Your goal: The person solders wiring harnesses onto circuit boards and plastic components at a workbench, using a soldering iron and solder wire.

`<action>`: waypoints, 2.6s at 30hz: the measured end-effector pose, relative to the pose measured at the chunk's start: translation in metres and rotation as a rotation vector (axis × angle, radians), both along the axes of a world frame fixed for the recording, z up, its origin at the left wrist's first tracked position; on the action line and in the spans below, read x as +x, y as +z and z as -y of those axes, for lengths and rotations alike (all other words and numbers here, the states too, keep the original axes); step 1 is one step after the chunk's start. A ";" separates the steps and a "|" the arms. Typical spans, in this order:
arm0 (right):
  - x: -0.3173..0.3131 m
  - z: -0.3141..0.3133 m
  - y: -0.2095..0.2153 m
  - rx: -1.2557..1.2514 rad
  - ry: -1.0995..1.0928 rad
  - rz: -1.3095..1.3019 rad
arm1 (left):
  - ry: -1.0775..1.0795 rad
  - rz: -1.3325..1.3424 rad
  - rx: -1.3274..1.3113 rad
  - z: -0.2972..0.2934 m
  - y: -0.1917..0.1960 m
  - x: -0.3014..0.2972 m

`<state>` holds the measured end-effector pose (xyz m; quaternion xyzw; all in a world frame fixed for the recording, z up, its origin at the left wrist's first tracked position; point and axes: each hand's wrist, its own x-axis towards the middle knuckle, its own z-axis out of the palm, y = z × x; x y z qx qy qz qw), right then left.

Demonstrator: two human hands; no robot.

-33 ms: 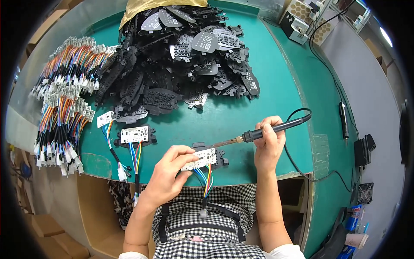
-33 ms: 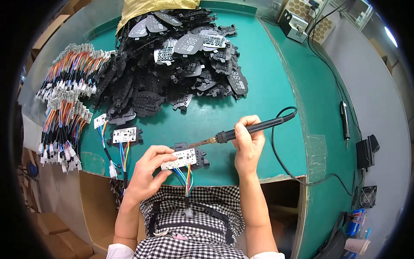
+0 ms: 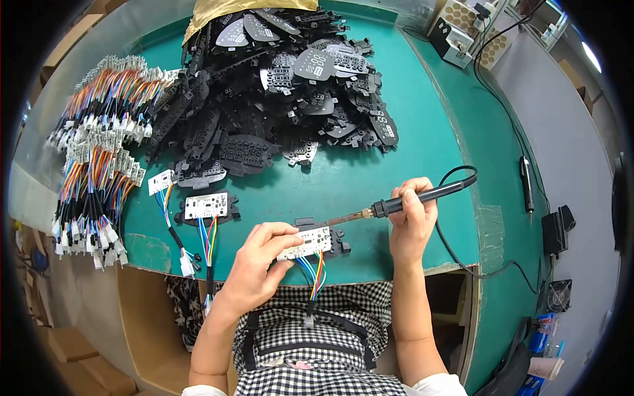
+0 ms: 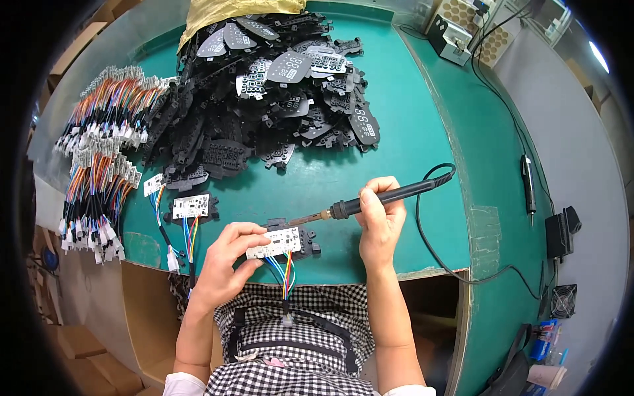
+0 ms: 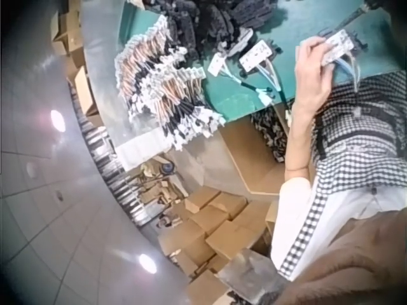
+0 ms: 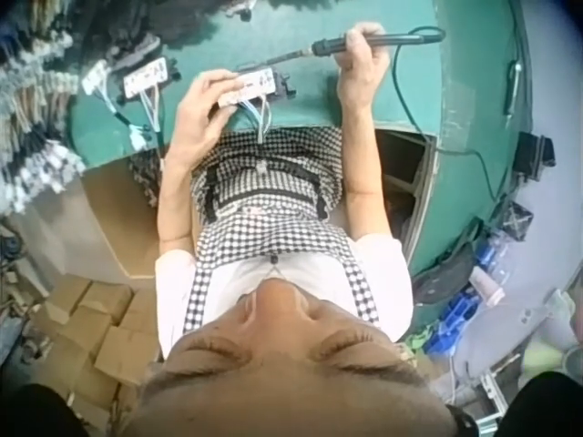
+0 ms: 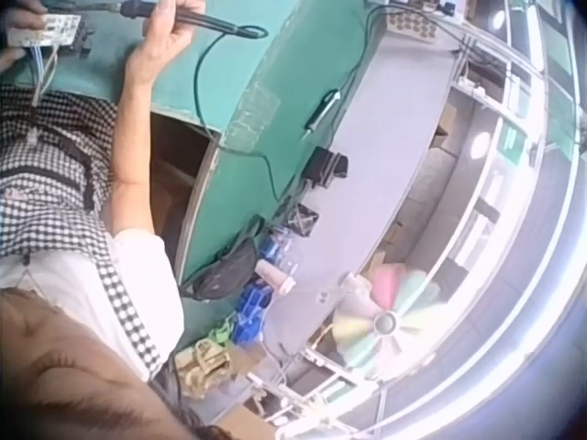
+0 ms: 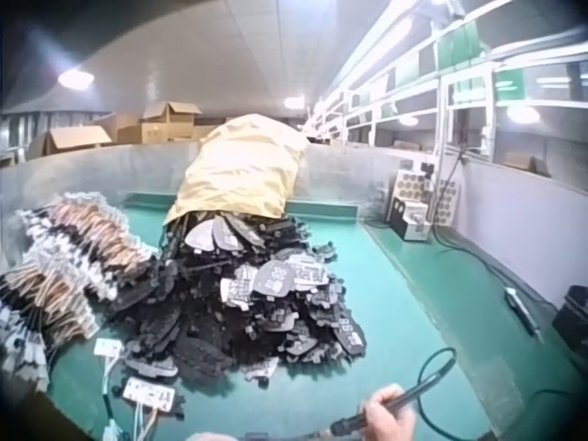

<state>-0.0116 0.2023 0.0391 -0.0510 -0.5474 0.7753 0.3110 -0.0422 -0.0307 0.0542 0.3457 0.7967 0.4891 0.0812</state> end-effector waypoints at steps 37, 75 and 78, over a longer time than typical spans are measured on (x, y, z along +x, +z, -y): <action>0.008 -0.005 0.001 0.191 -0.080 0.010 | 0.212 -0.516 -0.463 -0.017 -0.014 0.038; 0.017 -0.001 -0.007 0.319 0.042 0.028 | 0.377 -0.621 -0.338 -0.029 -0.053 0.047; 0.017 -0.001 -0.007 0.325 0.047 0.030 | 0.376 -0.624 -0.345 -0.029 -0.054 0.047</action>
